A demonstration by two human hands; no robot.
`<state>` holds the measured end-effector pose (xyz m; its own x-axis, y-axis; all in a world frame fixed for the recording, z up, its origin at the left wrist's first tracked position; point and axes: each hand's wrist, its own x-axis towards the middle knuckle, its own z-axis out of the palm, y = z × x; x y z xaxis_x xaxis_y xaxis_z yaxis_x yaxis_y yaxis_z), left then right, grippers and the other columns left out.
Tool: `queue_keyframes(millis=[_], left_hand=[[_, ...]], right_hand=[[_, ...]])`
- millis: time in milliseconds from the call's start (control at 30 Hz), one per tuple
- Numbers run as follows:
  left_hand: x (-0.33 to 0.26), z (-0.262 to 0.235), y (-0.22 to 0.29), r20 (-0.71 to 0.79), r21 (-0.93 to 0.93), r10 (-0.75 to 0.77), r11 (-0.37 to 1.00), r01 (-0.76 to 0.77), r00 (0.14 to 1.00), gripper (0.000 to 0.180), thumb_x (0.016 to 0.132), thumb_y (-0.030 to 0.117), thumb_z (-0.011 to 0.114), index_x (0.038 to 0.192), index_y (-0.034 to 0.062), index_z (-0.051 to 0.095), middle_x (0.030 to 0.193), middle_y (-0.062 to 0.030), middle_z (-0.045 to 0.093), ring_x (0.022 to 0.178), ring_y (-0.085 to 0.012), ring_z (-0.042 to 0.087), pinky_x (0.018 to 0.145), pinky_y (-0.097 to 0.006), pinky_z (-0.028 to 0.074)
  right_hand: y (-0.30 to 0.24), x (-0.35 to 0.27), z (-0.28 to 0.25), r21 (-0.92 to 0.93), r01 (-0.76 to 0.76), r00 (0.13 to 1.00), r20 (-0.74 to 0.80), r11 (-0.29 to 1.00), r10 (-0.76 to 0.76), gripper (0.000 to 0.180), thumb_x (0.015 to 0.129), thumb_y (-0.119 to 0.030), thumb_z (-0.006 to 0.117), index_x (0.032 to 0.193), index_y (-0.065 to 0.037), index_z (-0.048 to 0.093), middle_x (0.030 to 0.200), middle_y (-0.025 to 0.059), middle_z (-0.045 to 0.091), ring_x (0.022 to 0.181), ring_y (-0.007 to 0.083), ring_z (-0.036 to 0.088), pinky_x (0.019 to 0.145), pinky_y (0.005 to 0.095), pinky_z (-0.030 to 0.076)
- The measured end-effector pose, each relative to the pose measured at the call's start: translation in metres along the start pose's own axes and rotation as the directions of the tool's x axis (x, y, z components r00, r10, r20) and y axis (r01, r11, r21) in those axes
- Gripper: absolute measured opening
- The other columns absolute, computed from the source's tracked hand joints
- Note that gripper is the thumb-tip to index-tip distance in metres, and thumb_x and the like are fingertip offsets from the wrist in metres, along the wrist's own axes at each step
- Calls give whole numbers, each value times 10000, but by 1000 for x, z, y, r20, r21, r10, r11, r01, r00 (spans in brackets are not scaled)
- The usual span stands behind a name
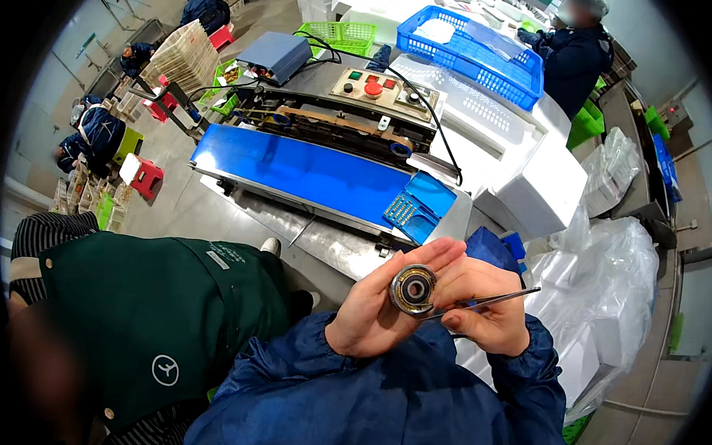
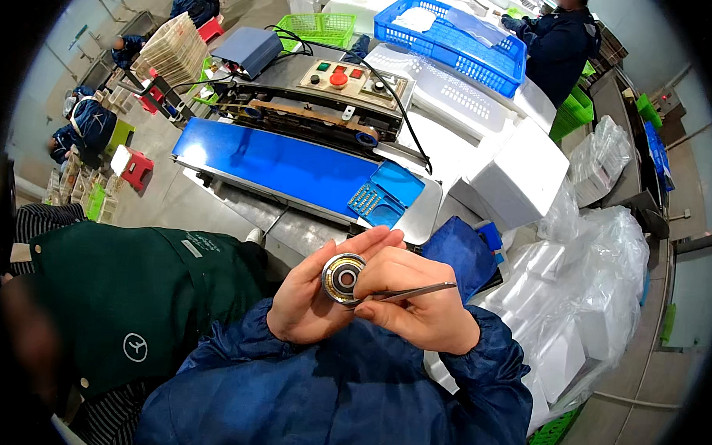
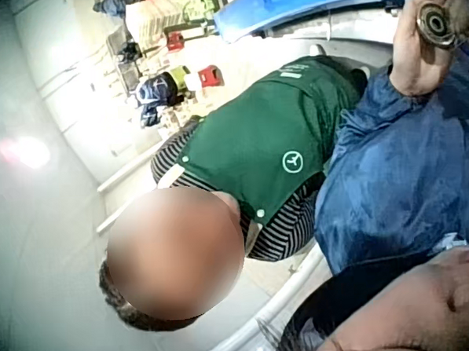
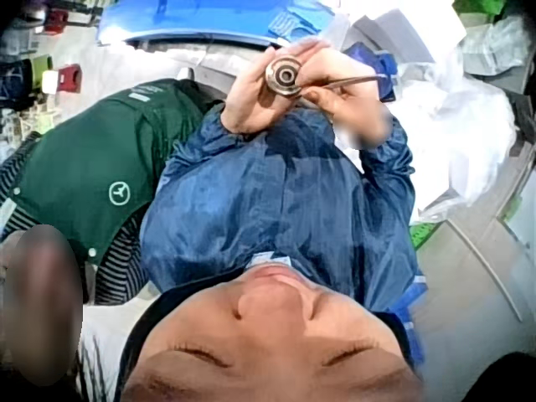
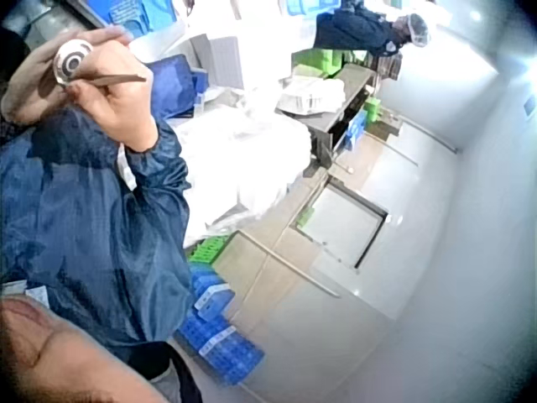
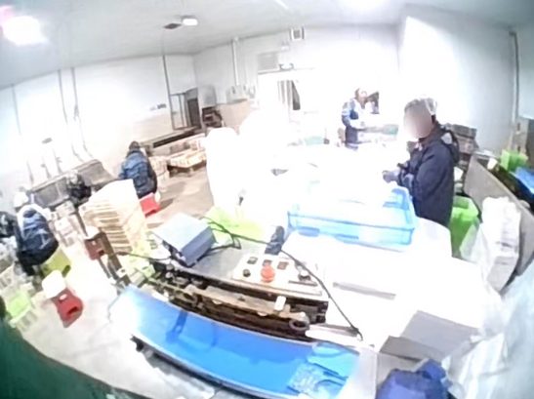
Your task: The person holds a metal bearing in their hand and uses a thin tool to apply small components or sealant into the bearing's track, while another person works at a nearby conveyor machine.
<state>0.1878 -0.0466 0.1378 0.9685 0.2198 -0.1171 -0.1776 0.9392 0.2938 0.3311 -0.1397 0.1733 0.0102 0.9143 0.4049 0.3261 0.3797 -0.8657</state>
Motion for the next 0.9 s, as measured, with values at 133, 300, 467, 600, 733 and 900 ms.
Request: queue_keyframes(millis=[133, 300, 467, 600, 733, 900], left_hand=[[-3, 3, 0, -6, -34, 6, 999, -6, 1000, 539, 1004, 327, 187, 1426, -6, 211, 1496, -151, 209, 1385, -258, 219, 1116, -401, 256], [-2, 2, -1, -13, -38, -4, 999, 4, 1000, 537, 1004, 325, 179, 1424, -9, 219, 1494, -147, 217, 1376, -262, 241, 1110, -396, 271], [-4, 3, 0, 3, -45, -3, 999, 3, 1000, 538, 1005, 327, 175, 1423, -9, 217, 1490, -150, 222, 1359, -266, 277, 1100, -402, 292], [-3, 2, -1, -9, -44, 7, 999, -7, 1000, 539, 1005, 322, 160, 1418, -19, 220, 1483, -157, 232, 1340, -271, 313, 1077, -404, 332], [-2, 5, 2, 12, -49, 7, 999, -6, 1000, 534, 1002, 310, 185, 1424, -17, 211, 1495, -158, 211, 1382, -266, 224, 1114, -406, 262], [1, 4, 4, 51, -39, 5, 999, -3, 999, 546, 1003, 329, 182, 1435, -5, 181, 1508, -148, 179, 1404, -259, 156, 1146, -396, 191]], right_hand=[[-1, 0, 0, -4, -3, 1000, 8, 1000, 3, 145, 774, -118, 707, 838, -18, 623, 789, 80, 591, 719, 214, 553, 645, 300, 438], [0, -1, 1, 13, -12, 1000, 13, 1000, 12, 164, 783, -143, 708, 835, -13, 622, 784, 82, 586, 709, 213, 551, 629, 302, 436], [-4, 0, 0, 19, -38, 999, 16, 999, 38, 155, 776, -120, 707, 839, -8, 620, 789, 85, 596, 715, 203, 557, 624, 295, 442], [-5, 2, -1, 19, -23, 1000, 12, 1000, 23, 141, 767, -90, 702, 838, -4, 617, 789, 88, 598, 707, 204, 563, 621, 292, 445], [-5, 3, -1, 6, -6, 1000, 30, 1000, 6, 146, 753, -76, 711, 840, -9, 614, 793, 85, 590, 707, 206, 563, 624, 293, 444], [-11, 2, -2, -147, -8, 998, 58, 989, 17, 189, 714, -92, 750, 834, -35, 617, 815, 81, 586, 655, 201, 578, 562, 288, 450]])
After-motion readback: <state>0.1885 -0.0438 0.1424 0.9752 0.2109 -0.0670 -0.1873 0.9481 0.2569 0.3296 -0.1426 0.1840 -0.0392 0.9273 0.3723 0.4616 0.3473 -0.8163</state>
